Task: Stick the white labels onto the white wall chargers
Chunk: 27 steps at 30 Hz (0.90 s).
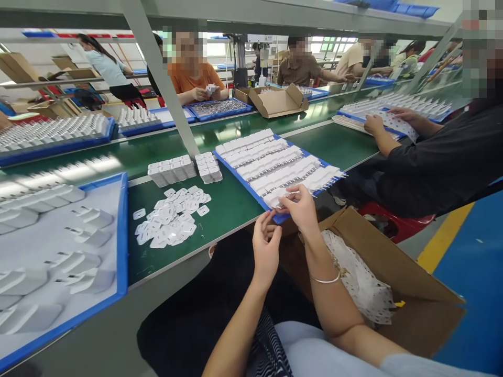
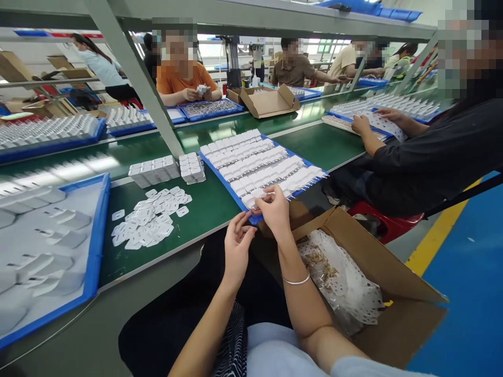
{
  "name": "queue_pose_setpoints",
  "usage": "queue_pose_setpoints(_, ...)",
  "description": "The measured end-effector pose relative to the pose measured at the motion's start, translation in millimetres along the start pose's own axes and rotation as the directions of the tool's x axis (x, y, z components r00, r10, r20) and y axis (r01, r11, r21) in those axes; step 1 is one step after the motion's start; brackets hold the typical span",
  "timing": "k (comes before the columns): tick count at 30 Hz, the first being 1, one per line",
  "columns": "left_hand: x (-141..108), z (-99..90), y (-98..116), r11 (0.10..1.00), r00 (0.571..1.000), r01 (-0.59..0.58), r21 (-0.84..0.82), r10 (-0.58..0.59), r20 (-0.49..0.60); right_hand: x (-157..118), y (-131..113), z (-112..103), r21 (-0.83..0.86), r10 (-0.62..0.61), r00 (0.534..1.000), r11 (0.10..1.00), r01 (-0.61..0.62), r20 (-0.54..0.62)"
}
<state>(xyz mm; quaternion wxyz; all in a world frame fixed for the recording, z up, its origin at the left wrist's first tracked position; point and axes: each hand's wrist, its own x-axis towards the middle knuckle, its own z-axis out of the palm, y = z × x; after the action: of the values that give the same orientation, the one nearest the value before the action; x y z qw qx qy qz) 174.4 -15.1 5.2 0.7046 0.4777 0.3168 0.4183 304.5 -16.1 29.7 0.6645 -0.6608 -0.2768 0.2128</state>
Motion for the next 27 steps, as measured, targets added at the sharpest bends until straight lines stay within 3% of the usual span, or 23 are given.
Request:
queue_pose_setpoints(4,-11.5,0.5,8.1,0.947,0.983,0.185,-0.264,-0.184,0.029,-20.8,-13.6,-15.3,0.059,-0.043,0.999,0.997,0.044,-0.033)
queue_pose_setpoints(7,-17.9,-2.2,21.3,0.797,0.908,0.416,-0.439,-0.336,0.251,-54.8,-20.6,-21.0,0.091,-0.126,0.991,0.987,0.131,-0.050)
queue_pose_setpoints(9,-24.3,-4.5,30.0,0.742,0.881,0.462,-0.487,-0.320,0.348,-81.1,-15.2,-18.3,0.105,-0.243,0.969,0.963,0.247,-0.053)
queue_pose_setpoints(10,-28.1,-6.0,33.8,0.746,0.890,0.439,-0.500,-0.288,0.353,-93.5,-8.9,-15.3,0.107,-0.317,0.947,0.941,0.320,-0.047)
queue_pose_setpoints(14,-43.8,-17.2,43.4,0.865,0.961,0.253,-0.433,-0.173,0.216,-129.6,29.2,1.2,0.156,-0.578,0.816,0.807,0.570,0.007)
queue_pose_setpoints(19,-65.1,-56.5,42.6,0.930,0.992,0.125,-0.347,-0.119,0.037,-146.5,58.2,19.0,0.274,-0.631,0.750,0.770,0.576,0.198)
queue_pose_setpoints(23,-91.3,-103.4,38.9,0.943,0.991,-0.010,-0.332,-0.036,-0.130,-135.0,46.9,36.2,0.260,-0.617,0.654,0.783,0.564,0.439)
queue_pose_setpoints(27,-119.3,-135.0,38.5,0.965,0.942,-0.108,-0.240,0.022,-0.336,-88.5,21.5,77.7,0.000,-0.474,0.684,0.822,0.570,0.555)
